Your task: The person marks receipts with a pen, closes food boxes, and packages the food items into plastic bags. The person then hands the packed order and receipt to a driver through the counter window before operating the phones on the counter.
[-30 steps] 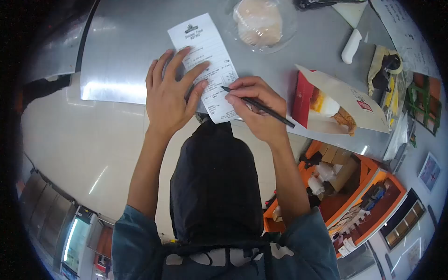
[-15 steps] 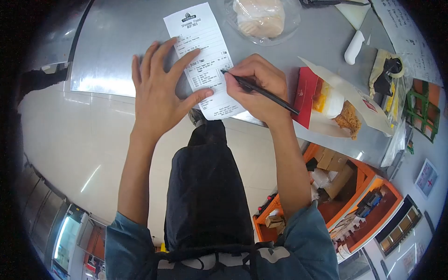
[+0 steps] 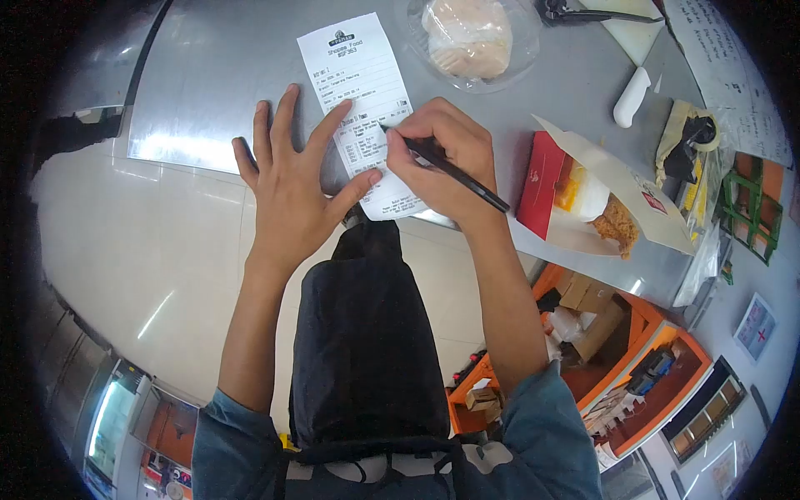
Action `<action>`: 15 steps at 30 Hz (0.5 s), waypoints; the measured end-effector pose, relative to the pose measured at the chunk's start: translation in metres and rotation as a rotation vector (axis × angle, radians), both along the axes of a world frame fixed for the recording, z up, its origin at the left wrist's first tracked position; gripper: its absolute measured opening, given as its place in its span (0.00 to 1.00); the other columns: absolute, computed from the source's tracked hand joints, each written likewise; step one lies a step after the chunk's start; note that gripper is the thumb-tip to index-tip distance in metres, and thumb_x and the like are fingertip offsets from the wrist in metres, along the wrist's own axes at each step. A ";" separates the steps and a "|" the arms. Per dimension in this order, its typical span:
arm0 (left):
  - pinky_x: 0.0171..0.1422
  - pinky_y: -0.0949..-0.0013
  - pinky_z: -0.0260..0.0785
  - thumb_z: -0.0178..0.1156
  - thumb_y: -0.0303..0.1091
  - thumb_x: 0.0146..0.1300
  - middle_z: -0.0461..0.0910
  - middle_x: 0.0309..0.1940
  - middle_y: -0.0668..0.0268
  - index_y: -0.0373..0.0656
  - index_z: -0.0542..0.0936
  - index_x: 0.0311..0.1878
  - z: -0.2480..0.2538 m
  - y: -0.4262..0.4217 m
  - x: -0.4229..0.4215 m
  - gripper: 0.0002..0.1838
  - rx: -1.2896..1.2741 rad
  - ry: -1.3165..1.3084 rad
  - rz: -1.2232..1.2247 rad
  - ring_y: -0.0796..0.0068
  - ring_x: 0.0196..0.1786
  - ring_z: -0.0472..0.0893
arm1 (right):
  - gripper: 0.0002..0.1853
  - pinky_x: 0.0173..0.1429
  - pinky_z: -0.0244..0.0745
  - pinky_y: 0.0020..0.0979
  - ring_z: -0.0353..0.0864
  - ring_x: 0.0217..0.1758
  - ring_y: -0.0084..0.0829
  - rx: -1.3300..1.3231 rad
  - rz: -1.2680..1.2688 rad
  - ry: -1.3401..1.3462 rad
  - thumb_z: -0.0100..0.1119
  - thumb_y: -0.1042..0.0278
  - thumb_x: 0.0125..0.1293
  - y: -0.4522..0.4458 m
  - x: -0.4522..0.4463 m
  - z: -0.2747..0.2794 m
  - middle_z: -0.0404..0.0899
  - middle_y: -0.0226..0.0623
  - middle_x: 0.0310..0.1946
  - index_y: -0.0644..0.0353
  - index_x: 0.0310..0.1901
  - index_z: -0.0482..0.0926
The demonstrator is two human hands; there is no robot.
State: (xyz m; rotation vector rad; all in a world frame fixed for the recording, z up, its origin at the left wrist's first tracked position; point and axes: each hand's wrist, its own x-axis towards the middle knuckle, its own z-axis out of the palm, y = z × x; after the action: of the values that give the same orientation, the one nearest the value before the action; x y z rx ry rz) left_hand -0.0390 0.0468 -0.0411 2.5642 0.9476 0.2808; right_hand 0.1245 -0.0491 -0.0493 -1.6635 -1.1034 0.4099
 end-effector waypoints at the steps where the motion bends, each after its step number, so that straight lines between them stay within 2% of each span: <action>1: 0.71 0.28 0.25 0.65 0.64 0.53 0.54 0.73 0.51 0.63 0.74 0.65 0.000 0.000 0.000 0.36 -0.003 0.000 -0.001 0.40 0.76 0.45 | 0.07 0.30 0.71 0.22 0.78 0.27 0.24 -0.011 -0.007 0.009 0.70 0.82 0.51 -0.001 0.001 0.001 0.79 0.36 0.27 0.65 0.29 0.79; 8: 0.70 0.27 0.26 0.64 0.66 0.53 0.55 0.73 0.51 0.63 0.74 0.65 0.001 0.001 0.000 0.36 -0.006 0.004 0.002 0.39 0.76 0.45 | 0.07 0.30 0.71 0.22 0.78 0.27 0.23 0.004 -0.177 -0.046 0.69 0.82 0.52 0.006 -0.002 -0.006 0.79 0.36 0.27 0.65 0.29 0.78; 15: 0.70 0.27 0.26 0.63 0.67 0.54 0.54 0.73 0.51 0.63 0.74 0.65 0.000 0.001 -0.001 0.37 -0.001 0.009 0.001 0.39 0.76 0.45 | 0.07 0.29 0.70 0.21 0.76 0.27 0.19 0.018 -0.067 0.151 0.67 0.84 0.53 -0.009 0.002 -0.002 0.77 0.33 0.27 0.64 0.31 0.77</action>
State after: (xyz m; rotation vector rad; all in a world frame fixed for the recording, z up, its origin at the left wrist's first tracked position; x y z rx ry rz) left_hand -0.0396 0.0482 -0.0408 2.5662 0.9515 0.2693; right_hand 0.1265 -0.0579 -0.0516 -1.6213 -0.9347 0.4726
